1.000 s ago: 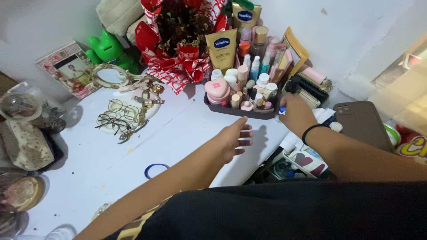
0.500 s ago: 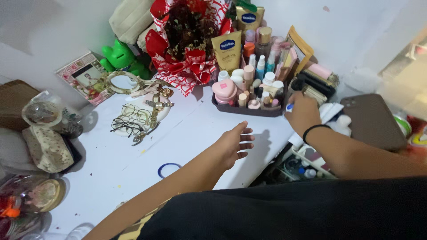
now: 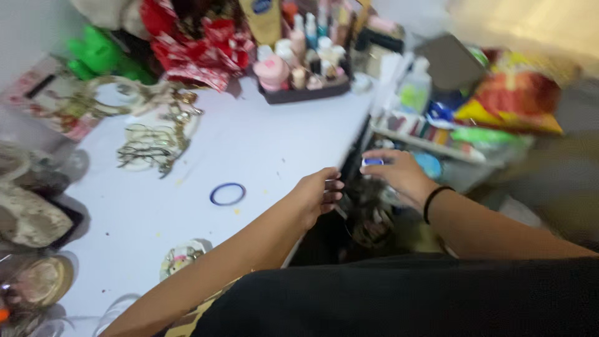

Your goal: The person organizes a cluttered desk by moving various items, including cosmetics, jewelry, and stationery, into a drawer and rearranging them on the surface. They handle a pair of scissors, a small pouch, a phone, and eyeglasses, placing some items into a drawer and others back on the desk.

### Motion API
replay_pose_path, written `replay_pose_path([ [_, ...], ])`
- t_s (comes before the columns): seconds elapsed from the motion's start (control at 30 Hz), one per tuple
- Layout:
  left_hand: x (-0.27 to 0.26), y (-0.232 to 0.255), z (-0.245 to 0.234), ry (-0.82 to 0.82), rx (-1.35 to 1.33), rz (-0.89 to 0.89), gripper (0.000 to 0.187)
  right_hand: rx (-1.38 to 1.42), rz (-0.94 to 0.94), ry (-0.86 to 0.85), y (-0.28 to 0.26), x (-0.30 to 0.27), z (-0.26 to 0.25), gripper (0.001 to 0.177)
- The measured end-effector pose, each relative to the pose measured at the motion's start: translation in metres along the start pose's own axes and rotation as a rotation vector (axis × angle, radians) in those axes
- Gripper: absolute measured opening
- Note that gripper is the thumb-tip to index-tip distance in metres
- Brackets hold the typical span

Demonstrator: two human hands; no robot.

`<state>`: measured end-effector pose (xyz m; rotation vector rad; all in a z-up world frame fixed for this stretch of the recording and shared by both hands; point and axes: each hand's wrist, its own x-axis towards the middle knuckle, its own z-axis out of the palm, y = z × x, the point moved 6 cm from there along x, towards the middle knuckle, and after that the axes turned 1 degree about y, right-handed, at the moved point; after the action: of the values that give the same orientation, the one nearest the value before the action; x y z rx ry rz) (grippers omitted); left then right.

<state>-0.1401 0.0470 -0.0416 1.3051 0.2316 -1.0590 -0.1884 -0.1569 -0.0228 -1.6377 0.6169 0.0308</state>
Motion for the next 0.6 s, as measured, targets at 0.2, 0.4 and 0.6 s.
replay_pose_path([
  [0.2,-0.016,-0.061,0.023,0.026,0.127,-0.143,0.028,0.450,0.110,0.048,0.091,-0.051,-0.064,0.040],
  [0.4,0.014,-0.087,0.076,-0.120,0.271,-0.177,0.025,0.446,0.204,0.210,0.130,-0.051,-0.133,0.042],
  [0.6,0.040,-0.093,0.126,-0.183,0.297,-0.147,0.027,0.655,0.280,0.174,0.253,0.072,-0.178,0.025],
])
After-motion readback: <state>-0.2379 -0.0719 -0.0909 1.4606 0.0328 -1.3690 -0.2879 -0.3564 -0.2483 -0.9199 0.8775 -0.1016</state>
